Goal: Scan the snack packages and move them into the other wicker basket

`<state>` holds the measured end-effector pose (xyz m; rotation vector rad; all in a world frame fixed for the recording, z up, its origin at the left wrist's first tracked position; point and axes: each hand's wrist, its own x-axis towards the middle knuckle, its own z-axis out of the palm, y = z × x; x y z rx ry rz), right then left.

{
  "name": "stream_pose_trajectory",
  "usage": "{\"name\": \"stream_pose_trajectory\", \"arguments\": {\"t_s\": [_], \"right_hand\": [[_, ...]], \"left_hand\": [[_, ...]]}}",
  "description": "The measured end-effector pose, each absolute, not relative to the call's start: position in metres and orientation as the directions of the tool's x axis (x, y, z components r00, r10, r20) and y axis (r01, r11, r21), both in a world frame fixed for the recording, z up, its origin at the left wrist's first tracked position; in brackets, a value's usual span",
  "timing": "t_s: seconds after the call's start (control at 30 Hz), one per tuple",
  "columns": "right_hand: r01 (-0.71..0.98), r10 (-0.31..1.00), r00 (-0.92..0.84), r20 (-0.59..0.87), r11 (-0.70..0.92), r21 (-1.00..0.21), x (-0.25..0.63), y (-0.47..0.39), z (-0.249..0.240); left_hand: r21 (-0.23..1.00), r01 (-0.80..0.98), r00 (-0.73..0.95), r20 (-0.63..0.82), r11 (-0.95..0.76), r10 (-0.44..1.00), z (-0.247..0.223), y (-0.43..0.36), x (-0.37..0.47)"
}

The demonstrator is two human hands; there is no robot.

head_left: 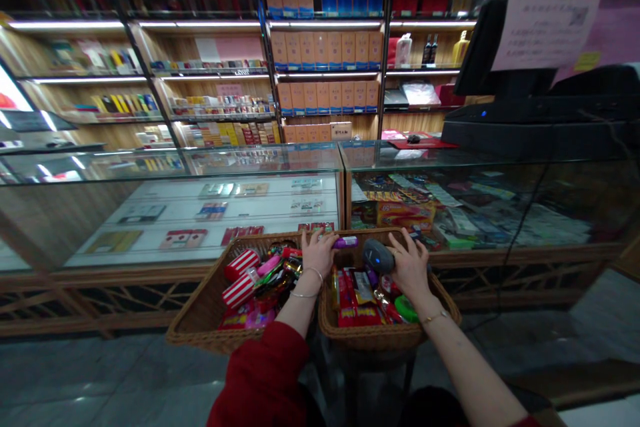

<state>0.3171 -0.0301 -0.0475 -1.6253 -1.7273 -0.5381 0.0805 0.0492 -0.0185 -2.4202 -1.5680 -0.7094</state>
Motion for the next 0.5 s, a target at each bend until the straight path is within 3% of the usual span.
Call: {"name": "stream_pose_trajectory", "arguments": {"t_s": [0.5], "right_hand": [[0.963, 0.669, 0.026, 0.743, 0.181, -0.197, 0.317, -0.028, -0.05]], "left_hand": [[0.068, 0.902, 0.35, 0.463, -0.426, 0.814, -0.001, 0.04, 0.086]]}}
